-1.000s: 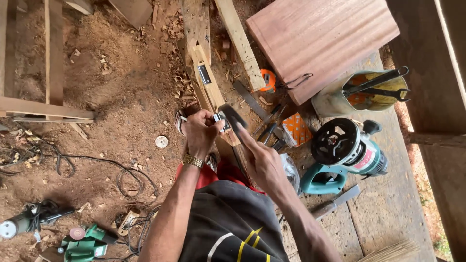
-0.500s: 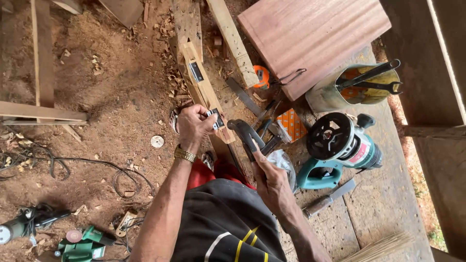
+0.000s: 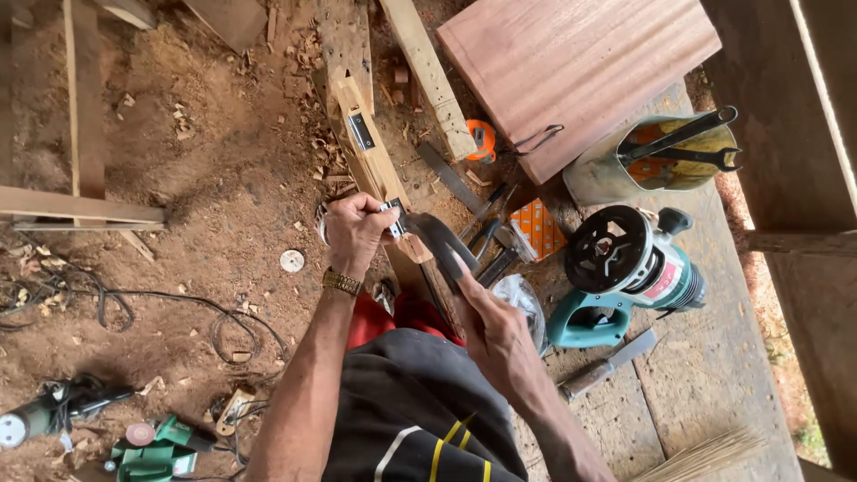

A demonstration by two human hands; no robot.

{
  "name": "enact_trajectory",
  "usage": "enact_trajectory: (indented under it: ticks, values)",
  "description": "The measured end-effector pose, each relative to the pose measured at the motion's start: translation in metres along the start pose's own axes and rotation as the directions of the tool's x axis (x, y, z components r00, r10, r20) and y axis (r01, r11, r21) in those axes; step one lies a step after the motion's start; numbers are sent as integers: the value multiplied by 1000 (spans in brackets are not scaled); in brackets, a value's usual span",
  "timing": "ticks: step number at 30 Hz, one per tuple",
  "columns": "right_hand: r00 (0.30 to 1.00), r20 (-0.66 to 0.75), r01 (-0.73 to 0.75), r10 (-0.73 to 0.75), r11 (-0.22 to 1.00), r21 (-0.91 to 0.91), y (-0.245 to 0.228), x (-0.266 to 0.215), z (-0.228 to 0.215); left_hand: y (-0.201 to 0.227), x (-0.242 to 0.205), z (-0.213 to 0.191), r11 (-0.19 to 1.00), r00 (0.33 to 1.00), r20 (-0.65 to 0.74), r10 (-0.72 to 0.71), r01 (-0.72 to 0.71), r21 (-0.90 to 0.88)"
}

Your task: The person attaches a metal hinge to a wooden frame on a workbench, using a screwdriver to drive screws into the hinge plate while holding the hinge in place. They then pick up the assembled frame, carry it across the workshop, and set it down on another bench.

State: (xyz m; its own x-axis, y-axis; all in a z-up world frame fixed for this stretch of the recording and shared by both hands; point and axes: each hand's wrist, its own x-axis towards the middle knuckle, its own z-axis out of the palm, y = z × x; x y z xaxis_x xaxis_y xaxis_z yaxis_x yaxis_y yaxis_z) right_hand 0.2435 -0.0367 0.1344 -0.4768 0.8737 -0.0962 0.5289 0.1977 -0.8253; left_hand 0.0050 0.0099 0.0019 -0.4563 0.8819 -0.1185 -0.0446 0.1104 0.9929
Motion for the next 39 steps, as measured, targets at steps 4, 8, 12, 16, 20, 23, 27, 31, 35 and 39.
enact_trajectory:
  ticks: [4,8,12,16,20,23,27,31,35,39]
  values:
    - [988,-109,102,-110,992,-78,-14,1,-3,3,1,-1,990,992,-36,-122,124,60]
    - [985,-47,163,-167,984,-70,1,17,1,16,4,0,994,997,8,-74,74,79]
    - [999,-49,13,-14,1000,-15,9,-3,2,8,-1,-1,998,998,18,-58,58,18]
    - [990,-82,114,-119,992,-59,-6,9,-1,-4,4,-2,985,987,-25,-161,163,61]
    - [990,-10,137,-140,980,-146,13,8,0,-1,6,-2,994,994,9,-113,113,4]
    - [978,-194,-80,74,997,-23,22,-40,-6,5,-2,-1,991,991,16,-133,133,-14]
    - [687,-637,-262,349,937,231,118,-154,13,-1,0,5,995,999,22,-30,28,99]
    - [256,-808,-670,530,700,247,191,-234,20,-2,-7,4,982,982,98,-163,172,-83]
    - [47,-801,-863,597,427,268,270,-288,28,10,-5,9,975,975,62,-216,218,-41]
    - [205,-861,-958,465,278,-78,300,-310,36,0,-10,5,958,958,54,-281,283,-49]
